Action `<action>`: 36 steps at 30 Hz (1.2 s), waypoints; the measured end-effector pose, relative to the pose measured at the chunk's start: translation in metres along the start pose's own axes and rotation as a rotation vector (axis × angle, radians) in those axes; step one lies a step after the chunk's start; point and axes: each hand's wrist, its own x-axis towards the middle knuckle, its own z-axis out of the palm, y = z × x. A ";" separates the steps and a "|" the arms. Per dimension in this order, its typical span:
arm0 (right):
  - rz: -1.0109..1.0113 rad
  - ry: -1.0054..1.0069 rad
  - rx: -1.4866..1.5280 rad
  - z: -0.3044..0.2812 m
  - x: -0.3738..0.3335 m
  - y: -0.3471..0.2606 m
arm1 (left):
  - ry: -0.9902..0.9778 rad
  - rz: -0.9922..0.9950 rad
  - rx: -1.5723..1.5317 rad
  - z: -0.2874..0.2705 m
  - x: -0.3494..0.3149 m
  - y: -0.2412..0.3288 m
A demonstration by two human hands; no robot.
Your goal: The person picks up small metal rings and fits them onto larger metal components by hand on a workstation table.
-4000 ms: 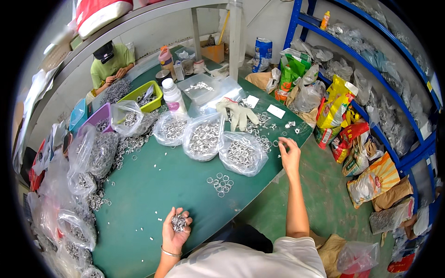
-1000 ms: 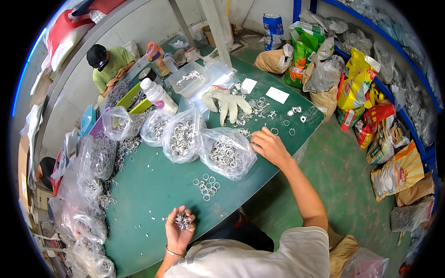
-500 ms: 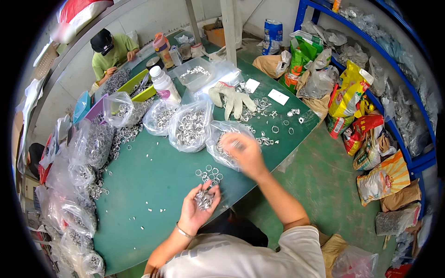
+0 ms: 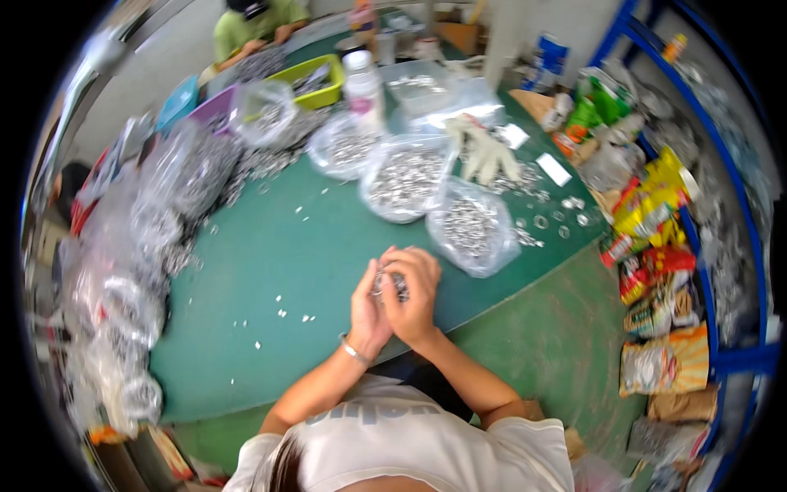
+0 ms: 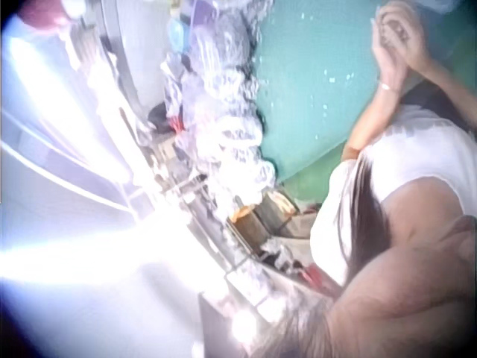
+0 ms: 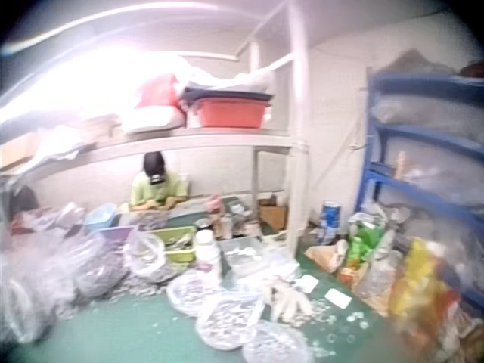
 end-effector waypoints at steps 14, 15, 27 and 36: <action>0.186 -0.450 0.219 0.039 0.001 -0.012 | 0.042 0.053 -0.337 -0.034 -0.014 0.061; 0.194 -0.483 0.225 0.039 0.003 -0.010 | 0.039 0.042 -0.328 -0.035 -0.015 0.067; 0.419 -0.392 0.367 0.093 0.013 -0.007 | 0.112 0.106 -0.101 -0.066 -0.027 0.128; 1.248 -0.419 1.098 0.113 0.010 -0.003 | 0.452 0.887 1.912 -0.085 -0.018 0.184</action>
